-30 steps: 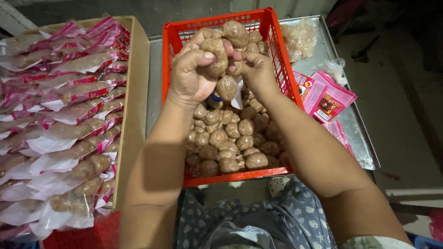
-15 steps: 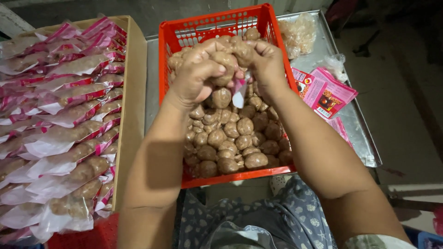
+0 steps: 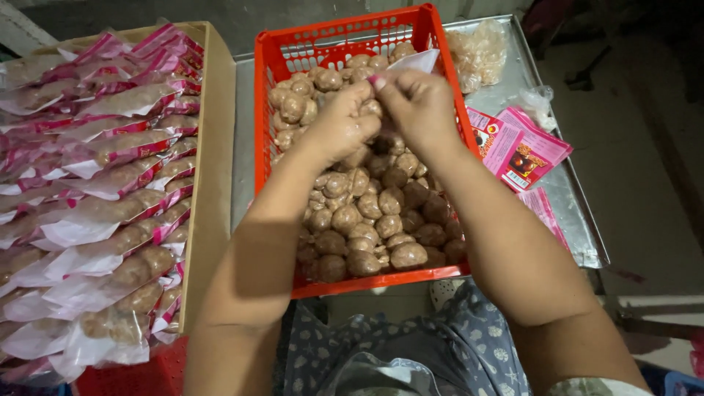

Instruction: The person places meatballs into small plastic bags by hand, adds a label to the bags, and places the filled bags into a cardboard box.

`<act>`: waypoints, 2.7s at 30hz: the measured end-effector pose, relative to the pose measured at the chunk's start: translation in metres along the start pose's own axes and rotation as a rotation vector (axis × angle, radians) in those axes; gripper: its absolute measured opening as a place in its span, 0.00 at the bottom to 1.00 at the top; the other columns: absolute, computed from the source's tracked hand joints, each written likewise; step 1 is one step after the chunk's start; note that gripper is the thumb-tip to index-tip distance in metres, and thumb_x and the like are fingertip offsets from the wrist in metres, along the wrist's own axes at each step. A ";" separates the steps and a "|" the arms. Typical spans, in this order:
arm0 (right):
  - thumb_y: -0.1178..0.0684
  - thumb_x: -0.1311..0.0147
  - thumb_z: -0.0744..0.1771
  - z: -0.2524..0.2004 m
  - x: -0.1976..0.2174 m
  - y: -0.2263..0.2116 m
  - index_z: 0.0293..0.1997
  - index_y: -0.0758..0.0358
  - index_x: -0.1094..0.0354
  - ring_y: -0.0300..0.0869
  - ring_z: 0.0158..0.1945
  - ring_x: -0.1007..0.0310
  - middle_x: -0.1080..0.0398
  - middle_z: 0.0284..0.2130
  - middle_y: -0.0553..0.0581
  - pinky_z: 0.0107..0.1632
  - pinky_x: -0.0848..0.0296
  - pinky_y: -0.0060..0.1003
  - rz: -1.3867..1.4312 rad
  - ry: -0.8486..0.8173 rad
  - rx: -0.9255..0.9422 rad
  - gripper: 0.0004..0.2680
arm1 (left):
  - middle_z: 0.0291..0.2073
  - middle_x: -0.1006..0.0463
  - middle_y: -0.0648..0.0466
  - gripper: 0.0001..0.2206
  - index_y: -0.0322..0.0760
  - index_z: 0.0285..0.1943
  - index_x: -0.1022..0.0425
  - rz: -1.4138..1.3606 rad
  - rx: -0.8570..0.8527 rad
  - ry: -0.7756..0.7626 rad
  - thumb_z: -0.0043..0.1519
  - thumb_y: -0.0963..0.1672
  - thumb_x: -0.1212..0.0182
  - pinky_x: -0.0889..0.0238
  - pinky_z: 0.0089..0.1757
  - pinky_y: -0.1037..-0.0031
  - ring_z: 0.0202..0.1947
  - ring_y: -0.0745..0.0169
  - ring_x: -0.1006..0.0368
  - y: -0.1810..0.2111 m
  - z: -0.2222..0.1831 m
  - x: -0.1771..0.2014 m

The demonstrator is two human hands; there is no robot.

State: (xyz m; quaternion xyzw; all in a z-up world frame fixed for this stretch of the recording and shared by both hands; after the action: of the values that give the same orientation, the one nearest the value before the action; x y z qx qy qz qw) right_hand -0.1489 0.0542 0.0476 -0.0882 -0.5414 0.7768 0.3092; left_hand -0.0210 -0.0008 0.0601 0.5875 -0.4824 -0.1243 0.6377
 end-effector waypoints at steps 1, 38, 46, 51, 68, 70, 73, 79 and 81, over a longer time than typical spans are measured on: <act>0.56 0.43 0.70 -0.003 -0.005 -0.005 0.42 0.59 0.22 0.34 0.27 0.25 0.20 0.31 0.53 0.25 0.24 0.27 0.026 -0.041 0.035 0.04 | 0.28 0.33 0.60 0.09 0.38 0.52 0.31 -0.132 -0.033 -0.007 0.64 0.36 0.47 0.41 0.27 0.81 0.24 0.70 0.39 -0.004 0.003 0.000; 0.59 0.27 0.59 -0.002 -0.018 0.015 0.50 0.65 0.29 0.41 0.32 0.21 0.24 0.33 0.57 0.33 0.18 0.38 0.528 -0.295 -0.241 0.18 | 0.36 0.19 0.54 0.20 0.30 0.53 0.25 -0.624 -0.610 0.400 0.52 0.32 0.33 0.26 0.40 0.77 0.37 0.69 0.22 -0.038 0.040 0.024; 0.59 0.28 0.59 0.001 -0.021 0.024 0.47 0.63 0.28 0.43 0.29 0.20 0.24 0.30 0.57 0.28 0.18 0.39 0.597 -0.214 -0.296 0.15 | 0.39 0.17 0.52 0.17 0.35 0.54 0.22 -0.684 -0.567 0.479 0.55 0.37 0.27 0.23 0.37 0.75 0.36 0.68 0.22 -0.038 0.030 0.017; 0.55 0.29 0.61 0.008 -0.017 0.025 0.47 0.62 0.32 0.41 0.24 0.25 0.29 0.26 0.53 0.21 0.20 0.39 0.578 -0.053 -0.431 0.15 | 0.49 0.20 0.55 0.17 0.43 0.64 0.26 -0.676 -0.377 0.380 0.65 0.39 0.39 0.20 0.33 0.71 0.37 0.64 0.22 -0.046 0.040 0.009; 0.53 0.32 0.63 0.010 -0.020 0.085 0.52 0.66 0.28 0.55 0.44 0.18 0.23 0.43 0.64 0.46 0.19 0.57 0.931 -0.046 -0.633 0.15 | 0.42 0.24 0.54 0.21 0.37 0.53 0.20 -0.347 -0.492 0.357 0.50 0.33 0.40 0.21 0.37 0.80 0.38 0.73 0.26 -0.041 0.031 0.045; 0.54 0.33 0.64 0.012 -0.022 0.097 0.54 0.67 0.29 0.55 0.45 0.18 0.23 0.45 0.65 0.47 0.19 0.57 0.939 -0.052 -0.634 0.16 | 0.48 0.28 0.50 0.19 0.40 0.52 0.18 -0.138 -0.510 0.374 0.51 0.36 0.40 0.28 0.48 0.71 0.48 0.60 0.29 -0.041 0.025 0.046; 0.53 0.34 0.64 0.013 -0.023 0.105 0.56 0.67 0.30 0.54 0.47 0.19 0.23 0.46 0.64 0.48 0.19 0.56 0.948 -0.083 -0.630 0.17 | 0.55 0.33 0.45 0.19 0.44 0.50 0.17 0.096 -0.543 0.358 0.50 0.37 0.40 0.36 0.59 0.61 0.59 0.47 0.33 -0.047 0.024 0.043; 0.50 0.34 0.64 0.011 -0.021 0.091 0.54 0.63 0.30 0.50 0.44 0.19 0.23 0.43 0.59 0.47 0.18 0.51 1.011 -0.118 -0.686 0.16 | 0.52 0.33 0.47 0.12 0.43 0.37 0.18 0.102 -0.582 0.440 0.47 0.37 0.40 0.31 0.53 0.64 0.52 0.50 0.28 -0.062 0.034 0.044; 0.49 0.34 0.64 0.010 -0.022 0.089 0.53 0.63 0.29 0.48 0.43 0.19 0.23 0.42 0.57 0.45 0.17 0.49 1.045 -0.106 -0.723 0.15 | 0.51 0.31 0.45 0.09 0.40 0.33 0.19 0.093 -0.629 0.536 0.46 0.37 0.38 0.32 0.53 0.62 0.51 0.45 0.27 -0.065 0.040 0.048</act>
State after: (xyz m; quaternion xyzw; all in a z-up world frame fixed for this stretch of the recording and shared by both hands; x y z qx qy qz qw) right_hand -0.1704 0.0144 -0.0324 -0.4008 -0.6697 0.5965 -0.1872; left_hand -0.0005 -0.0788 0.0195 0.3532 -0.2638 -0.0794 0.8941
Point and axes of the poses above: each hand's wrist, its own z-axis towards the middle knuckle, its own x-axis out of the back of the hand, y = z × x, the point moved 5 cm from there along z, towards the middle knuckle
